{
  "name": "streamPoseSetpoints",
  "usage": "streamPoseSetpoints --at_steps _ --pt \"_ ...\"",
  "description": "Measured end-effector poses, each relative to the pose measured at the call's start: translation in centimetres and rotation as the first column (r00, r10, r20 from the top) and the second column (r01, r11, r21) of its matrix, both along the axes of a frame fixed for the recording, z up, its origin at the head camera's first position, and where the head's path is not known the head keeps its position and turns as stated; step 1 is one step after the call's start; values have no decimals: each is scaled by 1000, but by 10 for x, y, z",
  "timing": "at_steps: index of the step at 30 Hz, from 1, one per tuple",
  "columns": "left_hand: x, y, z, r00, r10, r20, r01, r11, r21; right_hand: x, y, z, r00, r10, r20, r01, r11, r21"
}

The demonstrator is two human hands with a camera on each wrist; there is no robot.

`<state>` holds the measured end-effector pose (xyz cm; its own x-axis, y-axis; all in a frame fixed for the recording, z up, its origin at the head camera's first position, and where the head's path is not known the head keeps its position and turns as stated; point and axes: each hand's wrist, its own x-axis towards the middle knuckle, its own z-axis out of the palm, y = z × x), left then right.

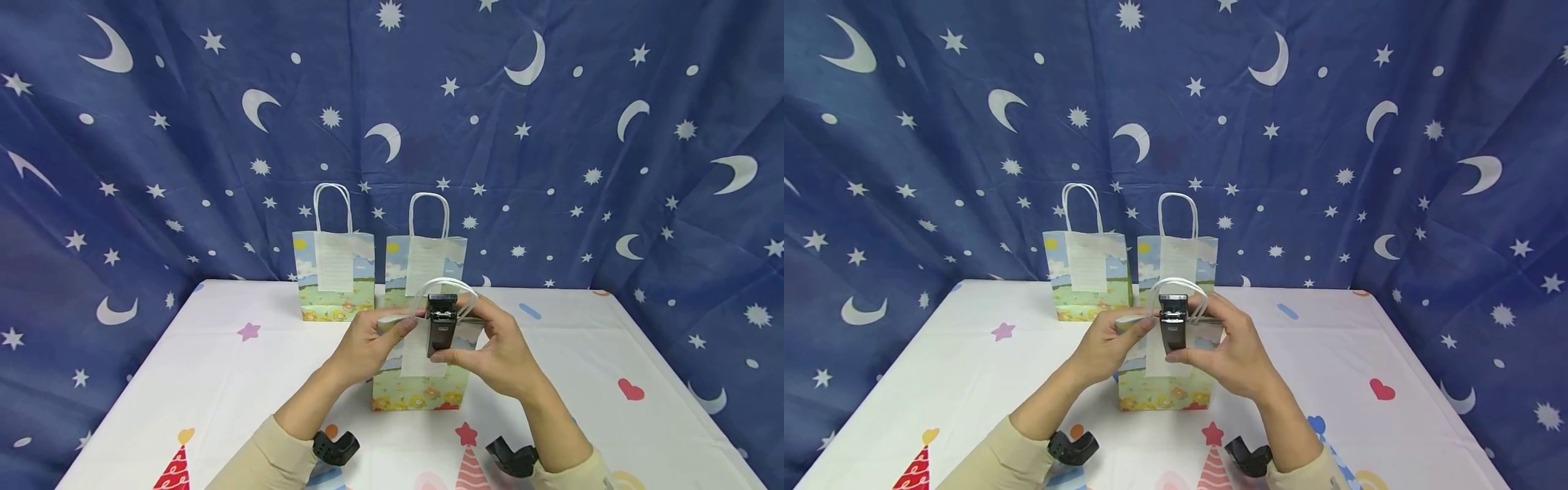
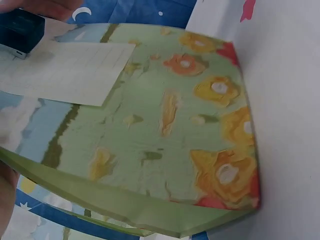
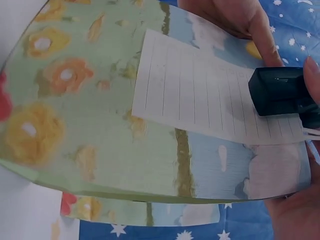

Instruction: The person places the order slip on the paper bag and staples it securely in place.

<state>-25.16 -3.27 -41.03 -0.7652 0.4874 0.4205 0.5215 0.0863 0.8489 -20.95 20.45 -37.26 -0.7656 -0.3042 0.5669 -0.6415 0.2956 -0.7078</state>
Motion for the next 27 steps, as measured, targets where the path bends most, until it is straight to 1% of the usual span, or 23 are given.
streamPoseSetpoints --at_steps 5,8,11,14,17,21,25,27 --pt "0 2 0 1000 20 -19 -21 1000 -11 2 2 0 999 -48 -26 47 999 -21" --pt "0 3 -1 999 39 -19 -40 999 -23 3 3 0 997 -48 -59 45 998 -53" --pt "0 3 -1 998 59 -26 -59 998 -27 3 3 -1 991 -4 -132 -9 995 -98" --pt "0 3 -1 997 70 -29 -71 997 -32 2 3 0 972 51 -228 -90 983 -161" --pt "-1 3 0 997 69 -33 -70 997 -37 1 3 3 953 90 -289 -167 952 -256" --pt "0 3 1 997 74 -33 -75 996 -39 1 0 11 935 130 -330 -254 894 -369" --pt "0 2 -1 998 69 -8 -69 997 -32 2 -3 18 916 124 -382 -293 857 -423" --pt "0 2 0 998 65 18 -64 998 -26 4 -3 21 909 107 -403 -298 842 -449"
